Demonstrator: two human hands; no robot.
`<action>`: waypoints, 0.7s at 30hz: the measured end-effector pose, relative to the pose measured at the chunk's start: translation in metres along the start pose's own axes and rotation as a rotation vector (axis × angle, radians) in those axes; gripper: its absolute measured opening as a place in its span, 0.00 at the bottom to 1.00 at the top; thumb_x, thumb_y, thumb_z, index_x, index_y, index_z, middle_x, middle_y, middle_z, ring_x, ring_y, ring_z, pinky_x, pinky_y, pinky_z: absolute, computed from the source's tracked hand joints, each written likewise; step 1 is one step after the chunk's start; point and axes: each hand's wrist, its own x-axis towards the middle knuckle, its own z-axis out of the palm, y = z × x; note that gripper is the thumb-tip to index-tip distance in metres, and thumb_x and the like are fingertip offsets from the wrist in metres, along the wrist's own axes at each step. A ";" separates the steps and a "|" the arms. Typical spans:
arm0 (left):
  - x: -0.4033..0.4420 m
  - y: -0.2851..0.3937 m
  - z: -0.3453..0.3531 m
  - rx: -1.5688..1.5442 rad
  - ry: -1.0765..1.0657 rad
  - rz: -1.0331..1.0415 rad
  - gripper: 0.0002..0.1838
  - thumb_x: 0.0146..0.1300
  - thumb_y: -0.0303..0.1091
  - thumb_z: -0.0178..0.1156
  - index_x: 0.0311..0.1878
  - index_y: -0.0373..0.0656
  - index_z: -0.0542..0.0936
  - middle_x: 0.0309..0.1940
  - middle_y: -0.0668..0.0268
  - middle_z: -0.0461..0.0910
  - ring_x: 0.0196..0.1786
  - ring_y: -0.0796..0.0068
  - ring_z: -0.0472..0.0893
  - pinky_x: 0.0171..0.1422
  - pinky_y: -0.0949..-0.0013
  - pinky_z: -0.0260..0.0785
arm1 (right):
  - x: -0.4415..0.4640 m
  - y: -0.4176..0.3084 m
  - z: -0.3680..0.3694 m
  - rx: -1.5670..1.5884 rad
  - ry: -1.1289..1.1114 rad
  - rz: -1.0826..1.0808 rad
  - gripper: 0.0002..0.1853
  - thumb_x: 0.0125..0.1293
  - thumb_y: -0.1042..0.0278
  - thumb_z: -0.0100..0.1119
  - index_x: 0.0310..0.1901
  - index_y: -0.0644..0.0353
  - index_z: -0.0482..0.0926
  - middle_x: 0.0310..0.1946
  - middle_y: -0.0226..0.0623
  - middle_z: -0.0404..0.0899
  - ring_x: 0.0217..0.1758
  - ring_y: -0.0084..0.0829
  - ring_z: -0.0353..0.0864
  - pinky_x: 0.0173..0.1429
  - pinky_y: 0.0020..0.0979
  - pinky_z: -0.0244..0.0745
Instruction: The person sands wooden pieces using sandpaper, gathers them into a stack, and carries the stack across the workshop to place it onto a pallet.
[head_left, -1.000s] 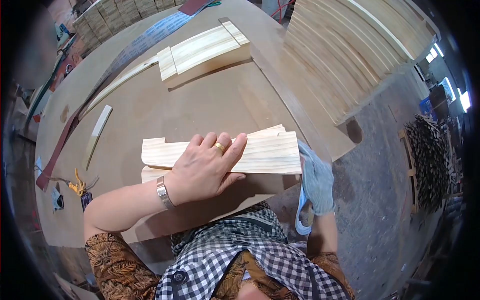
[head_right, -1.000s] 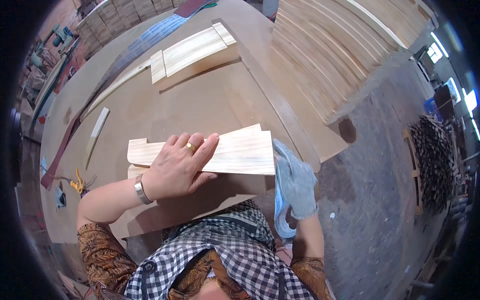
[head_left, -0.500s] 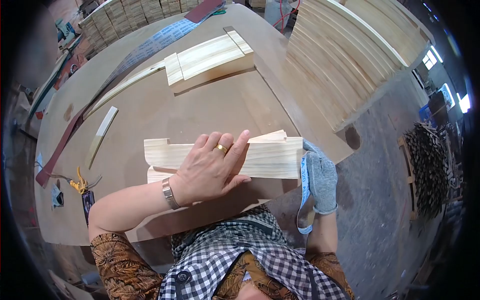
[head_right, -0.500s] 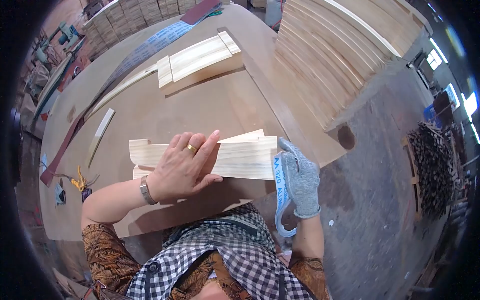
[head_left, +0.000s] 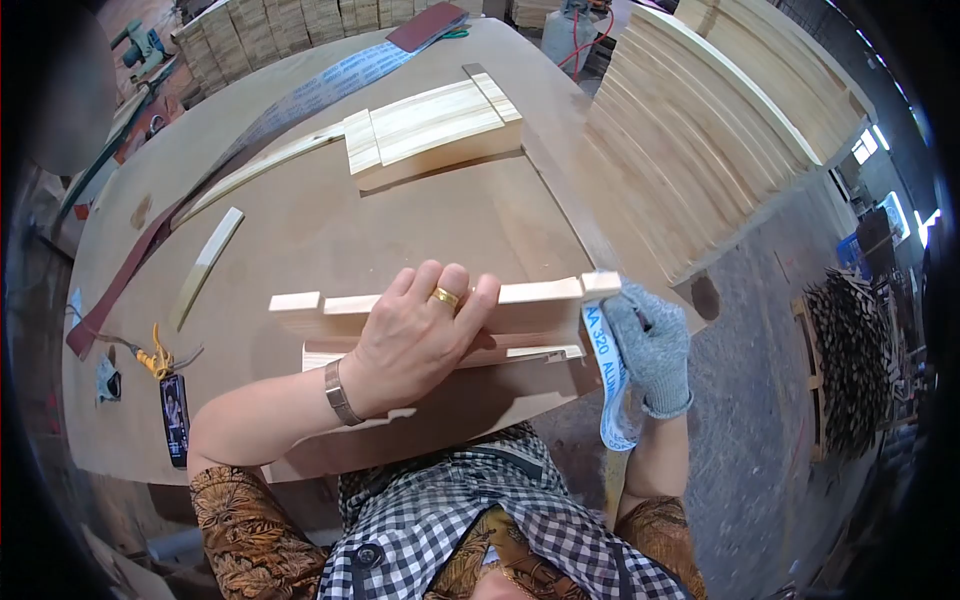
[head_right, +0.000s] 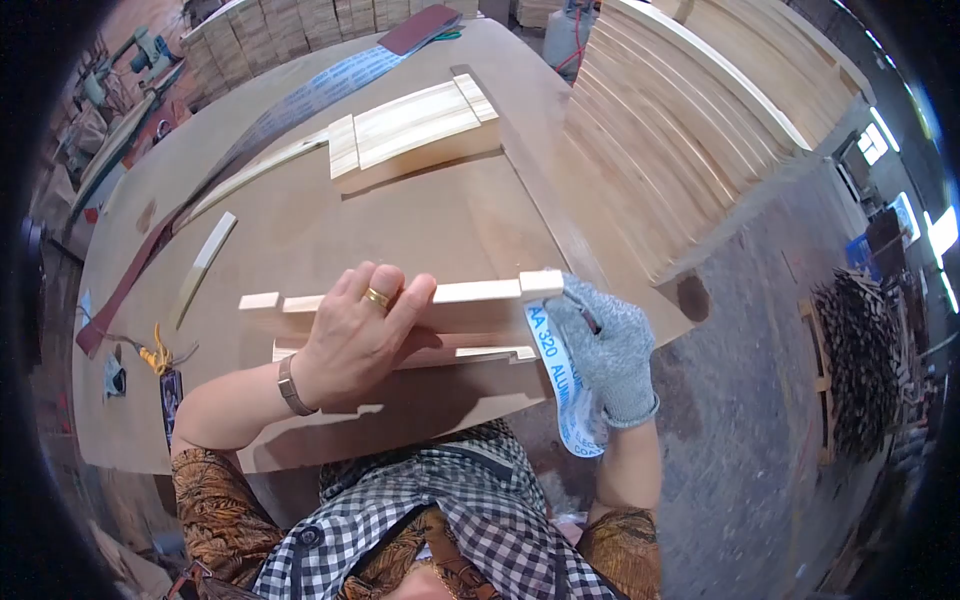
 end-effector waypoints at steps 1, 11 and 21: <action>-0.003 0.000 0.001 0.034 0.005 0.030 0.22 0.53 0.36 0.66 0.51 0.43 0.73 0.35 0.64 0.68 0.36 0.66 0.72 0.38 0.65 0.66 | -0.002 0.003 0.002 0.033 0.008 -0.083 0.17 0.62 0.63 0.66 0.51 0.59 0.84 0.31 0.42 0.84 0.28 0.27 0.82 0.37 0.28 0.76; -0.014 0.011 0.010 -0.001 -0.076 0.170 0.13 0.55 0.36 0.64 0.41 0.45 0.75 0.43 0.59 0.73 0.48 0.61 0.75 0.54 0.58 0.67 | -0.016 0.031 -0.014 -0.105 -0.145 -0.205 0.22 0.51 0.65 0.73 0.50 0.56 0.86 0.32 0.43 0.85 0.31 0.35 0.85 0.38 0.29 0.78; -0.008 0.016 0.014 -0.348 -0.247 -0.131 0.22 0.55 0.37 0.69 0.49 0.39 0.72 0.57 0.50 0.71 0.57 0.50 0.74 0.61 0.53 0.65 | -0.018 0.065 -0.040 0.327 -0.096 -0.035 0.19 0.49 0.69 0.69 0.42 0.71 0.85 0.33 0.42 0.87 0.33 0.24 0.83 0.39 0.26 0.75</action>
